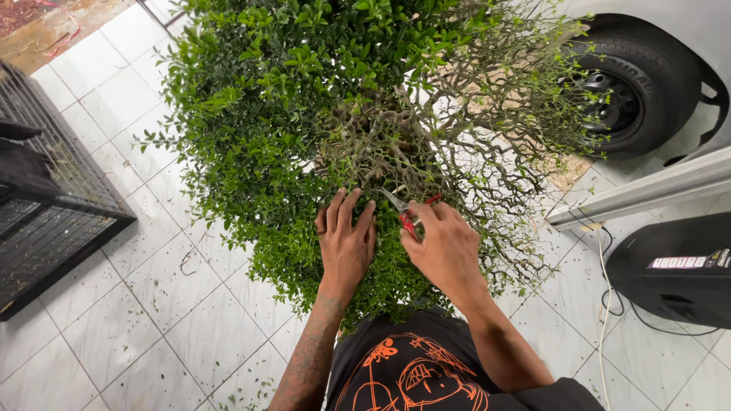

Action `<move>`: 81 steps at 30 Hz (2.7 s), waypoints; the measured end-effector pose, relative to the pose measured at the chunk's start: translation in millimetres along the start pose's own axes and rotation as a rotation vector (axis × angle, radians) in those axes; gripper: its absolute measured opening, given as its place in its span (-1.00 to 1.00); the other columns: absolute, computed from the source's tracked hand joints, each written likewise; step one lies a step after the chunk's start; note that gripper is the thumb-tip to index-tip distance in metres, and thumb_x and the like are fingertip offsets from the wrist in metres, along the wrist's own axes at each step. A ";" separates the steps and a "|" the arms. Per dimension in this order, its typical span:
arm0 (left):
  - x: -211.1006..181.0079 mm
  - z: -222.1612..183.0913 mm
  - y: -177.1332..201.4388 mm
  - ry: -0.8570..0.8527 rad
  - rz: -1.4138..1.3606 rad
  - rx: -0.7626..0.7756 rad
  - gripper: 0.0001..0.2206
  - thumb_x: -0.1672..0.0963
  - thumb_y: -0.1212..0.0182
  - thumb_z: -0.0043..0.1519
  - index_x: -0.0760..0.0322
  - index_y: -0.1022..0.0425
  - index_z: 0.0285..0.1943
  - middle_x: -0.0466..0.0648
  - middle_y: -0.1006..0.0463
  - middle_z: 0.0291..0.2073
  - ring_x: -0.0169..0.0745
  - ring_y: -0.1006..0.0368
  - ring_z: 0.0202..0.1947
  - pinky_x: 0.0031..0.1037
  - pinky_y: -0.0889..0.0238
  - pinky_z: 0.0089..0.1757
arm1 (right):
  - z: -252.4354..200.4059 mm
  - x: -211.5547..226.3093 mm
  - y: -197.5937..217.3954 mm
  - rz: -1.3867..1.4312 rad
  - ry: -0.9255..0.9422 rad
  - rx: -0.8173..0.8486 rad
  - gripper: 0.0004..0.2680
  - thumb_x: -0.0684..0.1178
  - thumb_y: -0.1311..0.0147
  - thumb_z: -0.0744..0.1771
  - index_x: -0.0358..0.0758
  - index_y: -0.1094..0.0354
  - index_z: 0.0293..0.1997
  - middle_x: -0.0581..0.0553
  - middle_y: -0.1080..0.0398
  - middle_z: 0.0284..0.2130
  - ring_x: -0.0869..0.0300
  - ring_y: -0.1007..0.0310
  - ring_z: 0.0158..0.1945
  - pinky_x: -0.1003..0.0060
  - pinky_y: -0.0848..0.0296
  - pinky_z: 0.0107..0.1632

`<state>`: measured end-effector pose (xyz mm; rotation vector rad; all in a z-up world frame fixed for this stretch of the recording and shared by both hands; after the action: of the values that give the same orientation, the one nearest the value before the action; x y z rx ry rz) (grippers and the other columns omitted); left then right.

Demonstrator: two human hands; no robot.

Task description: The person uses red-handled pruning shears to trim small branches and leaves from a large potted plant. They repeatedly reach into the foliage, select branches, and cut them, with cut pieces falling onto the tiled floor.

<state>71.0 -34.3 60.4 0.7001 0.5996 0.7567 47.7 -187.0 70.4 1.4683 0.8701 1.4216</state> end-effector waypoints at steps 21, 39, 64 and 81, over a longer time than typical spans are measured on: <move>-5.8 54.9 -38.8 -0.182 0.250 0.329 -0.73 0.22 -0.30 0.16 0.19 -0.61 0.05 0.03 -0.65 -0.25 0.02 -0.62 -0.15 -0.21 -0.37 -0.08 | -32.6 -13.9 -8.1 0.036 0.127 -0.193 -0.69 0.22 -0.17 0.31 0.00 -0.43 0.12 -0.05 -0.42 -0.29 0.11 -0.54 -0.22 0.25 -0.58 -0.41; -0.6 49.5 -86.4 -0.154 0.392 0.609 -0.81 0.25 -0.24 0.25 0.36 -0.61 0.03 0.14 -0.67 -0.30 0.09 -0.63 -0.18 -0.13 -0.49 -0.17 | -30.9 -26.1 -18.5 0.048 0.142 -0.203 -0.64 0.20 -0.25 0.26 0.01 -0.46 0.13 -0.08 -0.40 -0.32 0.04 -0.52 -0.17 0.00 -0.63 -0.39; -10.5 81.5 -48.1 -0.035 0.043 0.584 -0.72 0.23 0.08 0.40 0.48 -0.49 0.19 0.20 -0.54 -0.48 -0.33 -0.02 -0.76 -0.40 0.12 -0.54 | -21.1 -29.9 -11.5 0.034 0.122 -0.035 -0.66 0.30 -0.15 0.32 0.04 -0.44 0.13 -0.09 -0.44 -0.28 0.06 -0.54 -0.13 0.20 -0.62 -0.35; -30.3 70.8 -53.5 -0.080 0.116 0.634 -0.70 0.28 0.16 0.39 0.02 -0.46 -0.01 0.23 -0.41 0.13 0.06 -0.53 -0.41 -0.27 -0.43 -0.52 | -21.7 -31.3 -13.5 0.058 0.091 -0.008 -0.66 0.32 -0.10 0.33 0.03 -0.43 0.13 -0.14 -0.44 -0.24 0.01 -0.53 -0.09 0.06 -0.63 -0.24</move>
<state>124.6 -110.4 71.6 1.3519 0.7367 0.6392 24.5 -208.4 45.2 1.4427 0.8830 1.5433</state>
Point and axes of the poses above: each hand's wrist, its own z-axis towards the middle knuckle, its own y-axis out of the back of the hand, x = y × z, the point moved 10 cm from there along z, towards the middle knuckle
